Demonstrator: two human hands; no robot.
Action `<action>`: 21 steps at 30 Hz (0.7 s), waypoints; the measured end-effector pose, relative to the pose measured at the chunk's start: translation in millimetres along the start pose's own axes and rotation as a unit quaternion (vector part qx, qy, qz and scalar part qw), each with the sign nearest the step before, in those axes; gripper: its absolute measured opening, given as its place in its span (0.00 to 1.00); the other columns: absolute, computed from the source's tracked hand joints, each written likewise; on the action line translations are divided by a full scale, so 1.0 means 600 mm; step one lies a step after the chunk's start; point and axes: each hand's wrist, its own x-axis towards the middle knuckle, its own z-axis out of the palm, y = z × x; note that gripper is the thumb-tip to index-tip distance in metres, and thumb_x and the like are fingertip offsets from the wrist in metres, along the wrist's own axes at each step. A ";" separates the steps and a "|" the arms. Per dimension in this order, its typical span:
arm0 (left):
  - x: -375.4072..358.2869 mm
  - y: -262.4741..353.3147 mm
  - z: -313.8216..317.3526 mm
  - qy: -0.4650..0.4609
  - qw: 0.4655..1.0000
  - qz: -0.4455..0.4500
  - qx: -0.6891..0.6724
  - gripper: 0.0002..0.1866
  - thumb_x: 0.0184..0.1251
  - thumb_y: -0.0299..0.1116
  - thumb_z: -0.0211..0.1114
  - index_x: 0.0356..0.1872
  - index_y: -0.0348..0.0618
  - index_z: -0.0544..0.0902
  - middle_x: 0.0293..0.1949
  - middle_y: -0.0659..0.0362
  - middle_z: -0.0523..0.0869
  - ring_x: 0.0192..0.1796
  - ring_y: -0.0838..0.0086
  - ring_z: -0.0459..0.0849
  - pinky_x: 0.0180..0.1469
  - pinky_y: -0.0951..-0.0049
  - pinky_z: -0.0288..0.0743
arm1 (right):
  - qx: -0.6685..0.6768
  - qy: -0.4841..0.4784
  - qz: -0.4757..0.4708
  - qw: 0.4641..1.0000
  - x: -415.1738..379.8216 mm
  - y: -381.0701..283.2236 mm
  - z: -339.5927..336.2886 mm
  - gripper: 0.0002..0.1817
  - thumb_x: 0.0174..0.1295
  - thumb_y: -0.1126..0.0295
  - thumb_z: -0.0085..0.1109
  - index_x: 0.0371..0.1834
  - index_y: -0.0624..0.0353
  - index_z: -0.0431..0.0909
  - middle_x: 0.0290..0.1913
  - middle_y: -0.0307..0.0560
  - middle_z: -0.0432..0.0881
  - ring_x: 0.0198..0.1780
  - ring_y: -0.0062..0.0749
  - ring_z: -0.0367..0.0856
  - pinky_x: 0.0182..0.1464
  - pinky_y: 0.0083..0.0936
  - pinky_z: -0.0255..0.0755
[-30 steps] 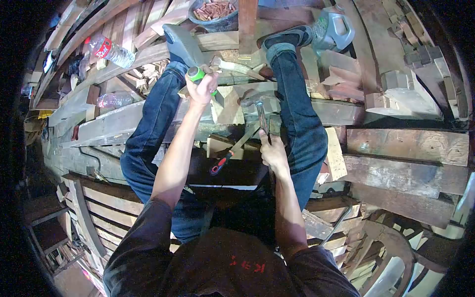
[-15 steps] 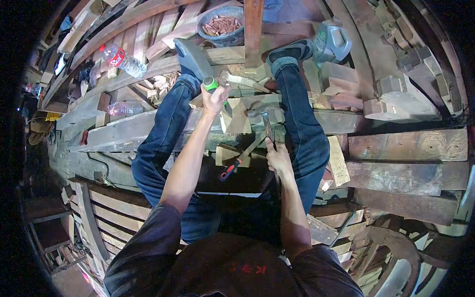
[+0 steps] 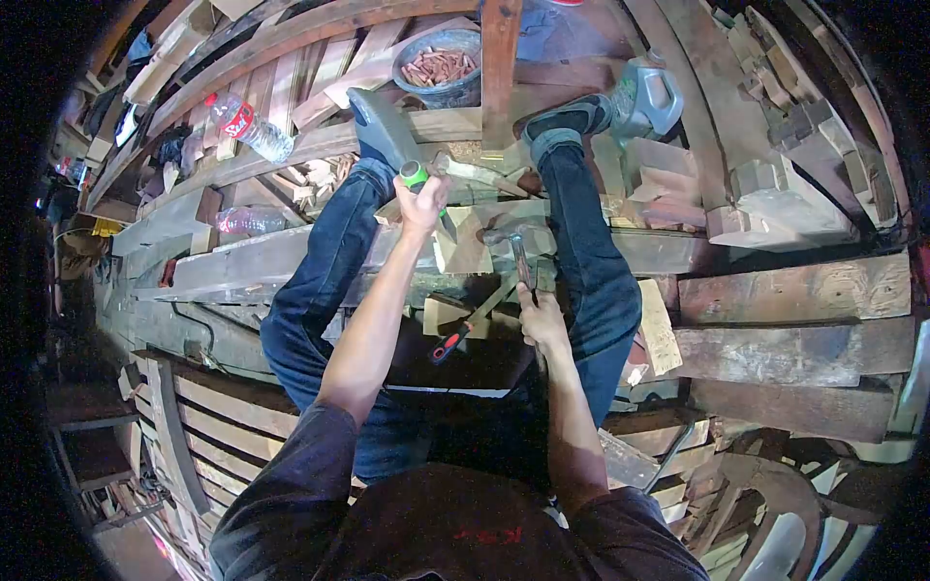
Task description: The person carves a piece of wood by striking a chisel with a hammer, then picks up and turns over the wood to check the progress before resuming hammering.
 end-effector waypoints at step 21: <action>-0.014 -0.016 -0.004 -0.016 1.000 0.023 0.011 0.02 0.58 0.21 0.59 0.29 0.37 0.74 0.17 0.61 0.74 0.14 0.81 0.67 0.16 0.79 0.60 | -0.036 0.026 -0.006 0.999 -0.005 -0.005 0.000 0.22 0.73 0.51 0.51 0.44 0.63 0.77 0.15 0.36 0.68 0.12 0.21 0.67 0.13 0.25 0.61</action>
